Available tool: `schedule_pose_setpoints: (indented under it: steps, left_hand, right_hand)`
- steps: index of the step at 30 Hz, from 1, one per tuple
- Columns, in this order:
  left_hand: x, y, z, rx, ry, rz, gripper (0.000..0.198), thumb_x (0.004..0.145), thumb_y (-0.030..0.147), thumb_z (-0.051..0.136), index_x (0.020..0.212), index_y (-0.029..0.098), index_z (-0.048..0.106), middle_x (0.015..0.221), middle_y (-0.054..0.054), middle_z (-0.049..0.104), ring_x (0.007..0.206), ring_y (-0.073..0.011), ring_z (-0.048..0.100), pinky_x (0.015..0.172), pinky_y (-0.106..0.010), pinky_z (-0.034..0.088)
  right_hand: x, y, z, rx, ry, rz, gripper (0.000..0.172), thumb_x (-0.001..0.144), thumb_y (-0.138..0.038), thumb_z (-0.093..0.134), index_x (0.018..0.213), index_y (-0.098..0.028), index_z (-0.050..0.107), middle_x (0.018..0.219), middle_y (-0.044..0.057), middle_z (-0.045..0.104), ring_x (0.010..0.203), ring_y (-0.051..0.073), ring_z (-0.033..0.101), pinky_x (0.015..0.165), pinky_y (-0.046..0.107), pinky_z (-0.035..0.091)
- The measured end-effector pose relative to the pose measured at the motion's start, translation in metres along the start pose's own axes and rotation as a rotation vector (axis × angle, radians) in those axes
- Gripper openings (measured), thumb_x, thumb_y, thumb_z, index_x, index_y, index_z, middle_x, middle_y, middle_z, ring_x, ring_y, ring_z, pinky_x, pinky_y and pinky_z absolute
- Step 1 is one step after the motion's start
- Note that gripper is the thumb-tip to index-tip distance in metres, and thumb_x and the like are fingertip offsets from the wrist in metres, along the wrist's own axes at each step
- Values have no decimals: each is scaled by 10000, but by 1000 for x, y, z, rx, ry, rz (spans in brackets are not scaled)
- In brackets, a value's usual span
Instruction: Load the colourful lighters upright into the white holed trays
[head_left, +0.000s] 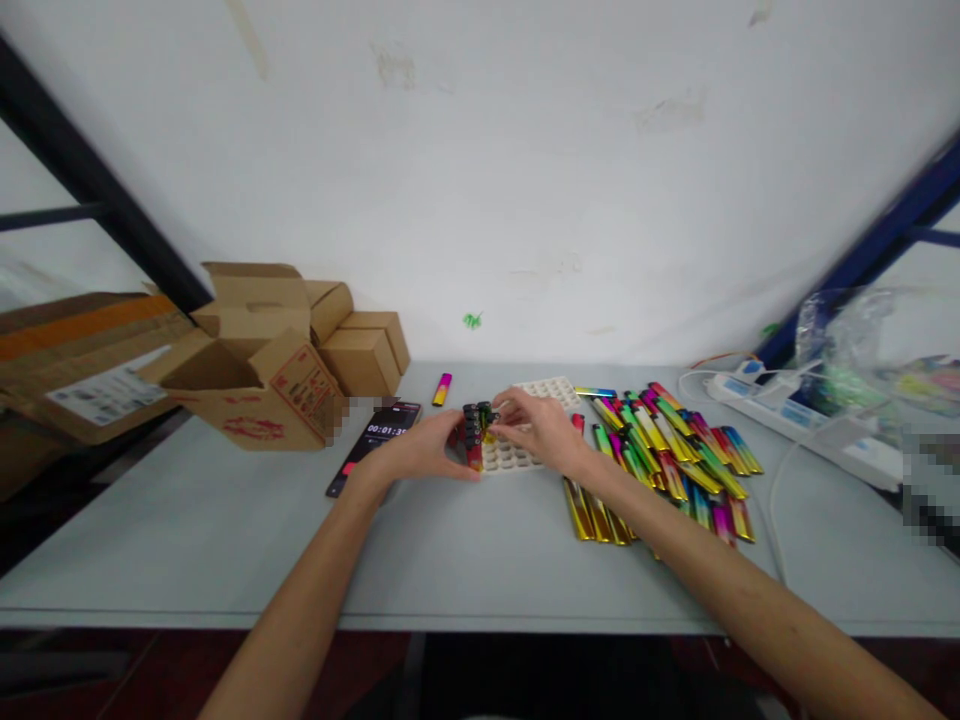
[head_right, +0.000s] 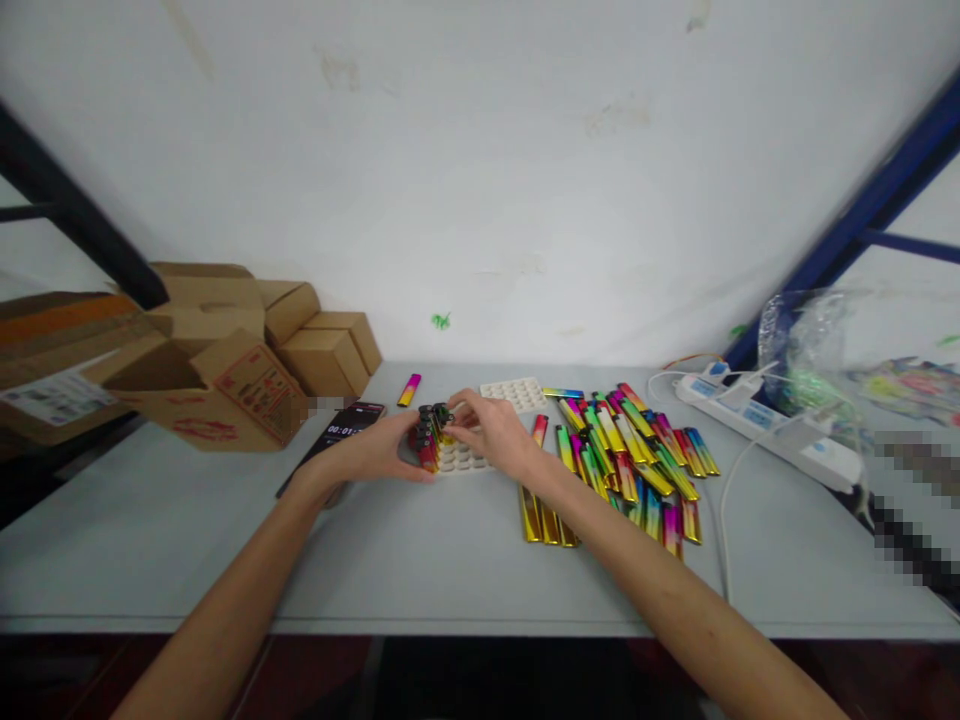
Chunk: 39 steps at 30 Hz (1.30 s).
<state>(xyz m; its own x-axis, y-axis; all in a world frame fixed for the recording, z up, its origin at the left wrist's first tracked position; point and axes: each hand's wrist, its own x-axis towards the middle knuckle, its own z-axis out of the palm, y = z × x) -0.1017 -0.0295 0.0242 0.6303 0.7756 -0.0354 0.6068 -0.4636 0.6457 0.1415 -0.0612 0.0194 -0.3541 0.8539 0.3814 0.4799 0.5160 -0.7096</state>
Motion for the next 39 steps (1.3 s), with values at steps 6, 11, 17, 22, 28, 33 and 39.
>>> schedule_pose_setpoints:
  steps: [6,11,17,22,28,33,39]
  left_hand:
    - [-1,5,-1,24,-9,-44,691,614,525,892,1154,160,663,1176,-121,747,1052,-344,686,926,-433,551]
    - [-1,2,0,11,-19,-31,683,621,521,889,1149,157,654,1174,-127,745,1046,-334,684,931,-431,542]
    - [1,-1,0,40,-8,-50,692,609,551,888,1129,161,651,1120,-103,740,1004,-323,679,897,-427,556]
    - [1,0,-1,75,-22,-59,651,621,572,878,1077,167,651,1065,-86,728,955,-313,670,862,-409,555]
    - [1,3,-3,50,-25,-61,701,610,550,878,1144,159,644,1118,-96,736,992,-325,678,877,-402,549]
    - [1,3,-3,88,-20,-80,671,623,579,860,1092,155,635,1093,-113,732,985,-339,678,857,-429,540]
    - [2,-2,-1,68,-12,-75,678,598,603,878,1062,172,635,1060,-106,725,952,-336,674,841,-437,537]
  right_hand:
    - [6,-8,5,-155,-12,87,134,904,-235,798,994,-196,706,949,84,802,827,206,747,781,316,559]
    - [4,-5,6,-166,-25,60,124,909,-273,801,957,-185,728,929,86,799,826,207,739,772,309,544]
    - [-22,0,-40,-167,2,36,125,942,-326,743,936,-201,751,899,65,788,823,213,720,804,326,525]
    - [-55,14,-92,-394,-70,220,108,937,-243,692,874,-211,773,887,73,798,786,239,717,774,341,502]
    - [-60,26,-80,-615,-86,359,208,1011,-328,622,970,-163,742,972,149,797,890,286,734,805,356,494]
    - [-39,28,-58,-651,-34,429,222,938,-242,710,1100,-90,703,1065,257,756,1024,358,719,848,392,502]
    - [-37,20,-68,-291,-67,290,152,1006,-312,627,982,-178,693,1025,105,737,972,249,710,879,359,544]
